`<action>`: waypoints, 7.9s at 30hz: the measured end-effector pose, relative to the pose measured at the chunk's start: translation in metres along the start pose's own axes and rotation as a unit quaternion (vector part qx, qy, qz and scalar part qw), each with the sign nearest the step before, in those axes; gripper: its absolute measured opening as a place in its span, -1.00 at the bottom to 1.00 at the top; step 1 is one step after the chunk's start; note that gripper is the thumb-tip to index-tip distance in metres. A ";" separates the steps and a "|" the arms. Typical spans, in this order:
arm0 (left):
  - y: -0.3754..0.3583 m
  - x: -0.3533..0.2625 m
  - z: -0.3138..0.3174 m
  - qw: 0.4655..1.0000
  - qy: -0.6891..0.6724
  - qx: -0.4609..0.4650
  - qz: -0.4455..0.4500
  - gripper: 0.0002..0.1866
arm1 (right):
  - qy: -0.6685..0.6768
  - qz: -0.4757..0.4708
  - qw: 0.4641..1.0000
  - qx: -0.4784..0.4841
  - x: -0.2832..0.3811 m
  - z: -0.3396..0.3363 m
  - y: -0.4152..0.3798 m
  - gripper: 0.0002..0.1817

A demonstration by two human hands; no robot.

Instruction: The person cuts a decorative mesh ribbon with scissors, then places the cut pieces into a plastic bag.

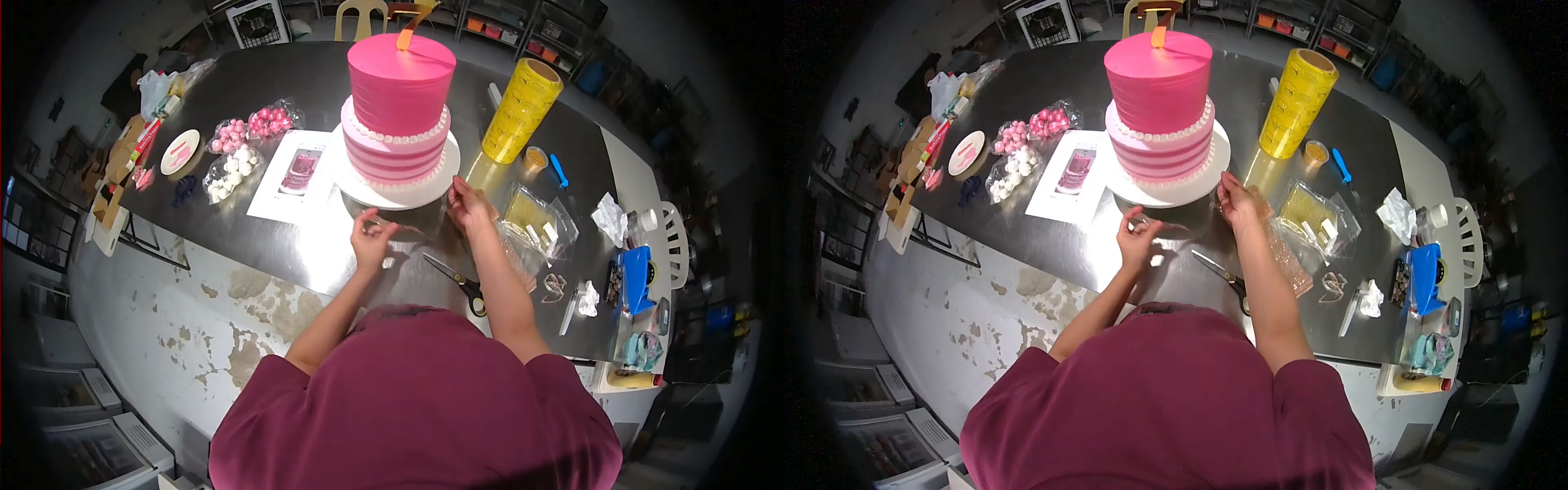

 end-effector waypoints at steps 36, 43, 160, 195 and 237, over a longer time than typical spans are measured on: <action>0.018 -0.026 -0.034 0.997 0.071 -0.027 0.011 -0.78 | -0.125 -0.026 0.987 0.094 0.024 -0.020 0.005 -0.80; 0.028 -0.027 -0.029 0.991 0.077 -0.088 0.063 -0.79 | -0.050 -0.075 0.991 0.096 0.020 -0.012 0.005 -0.79; 0.112 -0.042 -0.082 0.985 -0.059 -0.108 -0.120 -0.62 | -0.209 -0.009 0.978 0.022 0.041 0.009 0.014 -0.82; 0.150 -0.052 -0.109 0.986 -0.006 -0.076 -0.149 -0.77 | -0.193 -0.011 0.981 0.003 0.042 0.013 0.012 -0.79; 0.183 -0.050 -0.116 0.967 0.022 -0.077 -0.240 -0.87 | -0.227 -0.001 0.974 -0.005 0.044 0.014 0.022 -0.90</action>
Point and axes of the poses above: each hand's wrist, its own y-axis towards the middle knuckle, its own z-axis out of the palm, x = y × z, the point moved 2 cm from there along y, towards the middle knuckle, and after that the axes turned 10 degrees about x, right-handed, at the moved point
